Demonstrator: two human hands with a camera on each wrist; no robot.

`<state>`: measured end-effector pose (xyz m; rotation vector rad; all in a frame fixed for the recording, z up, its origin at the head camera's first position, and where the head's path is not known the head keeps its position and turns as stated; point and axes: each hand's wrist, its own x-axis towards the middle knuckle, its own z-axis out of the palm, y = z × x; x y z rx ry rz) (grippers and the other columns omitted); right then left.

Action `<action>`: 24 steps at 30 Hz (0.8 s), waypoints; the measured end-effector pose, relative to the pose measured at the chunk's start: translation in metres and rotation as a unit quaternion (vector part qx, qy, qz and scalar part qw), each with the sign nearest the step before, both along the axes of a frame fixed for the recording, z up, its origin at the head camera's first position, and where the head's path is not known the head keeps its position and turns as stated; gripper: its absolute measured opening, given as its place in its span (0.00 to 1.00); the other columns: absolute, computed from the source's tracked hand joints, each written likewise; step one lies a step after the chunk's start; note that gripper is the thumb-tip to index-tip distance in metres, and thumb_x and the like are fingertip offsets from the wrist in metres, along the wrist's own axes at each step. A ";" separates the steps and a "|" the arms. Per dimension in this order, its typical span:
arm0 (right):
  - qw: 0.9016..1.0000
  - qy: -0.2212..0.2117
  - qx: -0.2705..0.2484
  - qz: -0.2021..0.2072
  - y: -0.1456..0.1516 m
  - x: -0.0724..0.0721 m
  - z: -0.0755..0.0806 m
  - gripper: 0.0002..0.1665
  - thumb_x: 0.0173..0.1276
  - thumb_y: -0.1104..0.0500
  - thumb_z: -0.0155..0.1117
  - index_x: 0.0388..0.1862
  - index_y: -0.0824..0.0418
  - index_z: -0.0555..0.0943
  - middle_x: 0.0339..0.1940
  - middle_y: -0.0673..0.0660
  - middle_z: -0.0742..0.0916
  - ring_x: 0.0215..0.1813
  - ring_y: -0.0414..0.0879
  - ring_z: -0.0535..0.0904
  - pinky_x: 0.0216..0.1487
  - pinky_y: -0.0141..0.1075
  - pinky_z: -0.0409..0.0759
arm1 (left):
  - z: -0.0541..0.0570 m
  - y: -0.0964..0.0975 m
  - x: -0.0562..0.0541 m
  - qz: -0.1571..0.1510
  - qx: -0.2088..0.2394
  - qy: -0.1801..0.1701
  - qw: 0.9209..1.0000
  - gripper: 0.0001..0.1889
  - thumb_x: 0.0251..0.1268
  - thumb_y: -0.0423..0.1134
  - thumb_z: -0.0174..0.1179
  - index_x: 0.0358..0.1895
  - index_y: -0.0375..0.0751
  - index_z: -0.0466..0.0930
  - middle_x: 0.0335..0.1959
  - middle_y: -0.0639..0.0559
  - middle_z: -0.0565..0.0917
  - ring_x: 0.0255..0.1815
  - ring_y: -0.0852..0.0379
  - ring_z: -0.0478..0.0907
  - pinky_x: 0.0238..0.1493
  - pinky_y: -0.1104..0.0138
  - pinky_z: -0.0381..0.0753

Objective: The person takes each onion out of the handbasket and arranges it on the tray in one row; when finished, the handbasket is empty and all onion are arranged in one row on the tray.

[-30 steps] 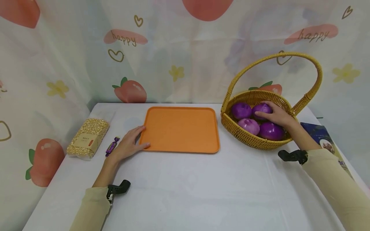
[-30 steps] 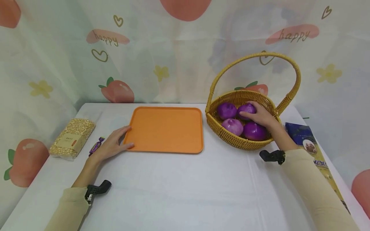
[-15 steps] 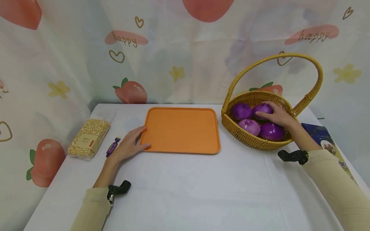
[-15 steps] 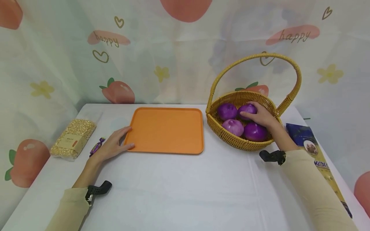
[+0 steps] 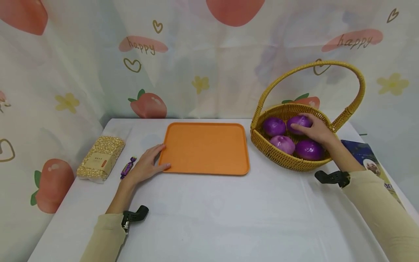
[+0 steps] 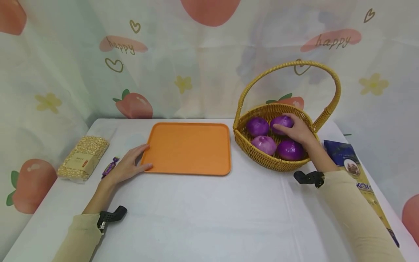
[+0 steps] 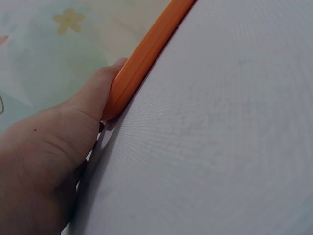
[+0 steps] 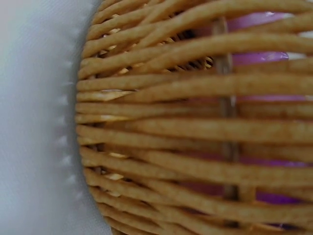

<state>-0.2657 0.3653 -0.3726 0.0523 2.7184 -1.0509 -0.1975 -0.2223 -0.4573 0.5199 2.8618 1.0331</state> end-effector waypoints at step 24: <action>0.992 0.096 -0.035 -0.071 -0.012 0.017 0.011 0.50 0.64 0.30 0.56 0.77 0.51 0.54 0.76 0.72 0.58 0.70 0.73 0.59 0.60 0.75 0.63 | 0.000 0.001 0.001 0.005 -0.005 -0.003 1.000 0.42 0.59 0.51 0.67 0.74 0.41 0.59 0.76 0.38 0.60 0.77 0.39 0.54 0.76 0.42 0.52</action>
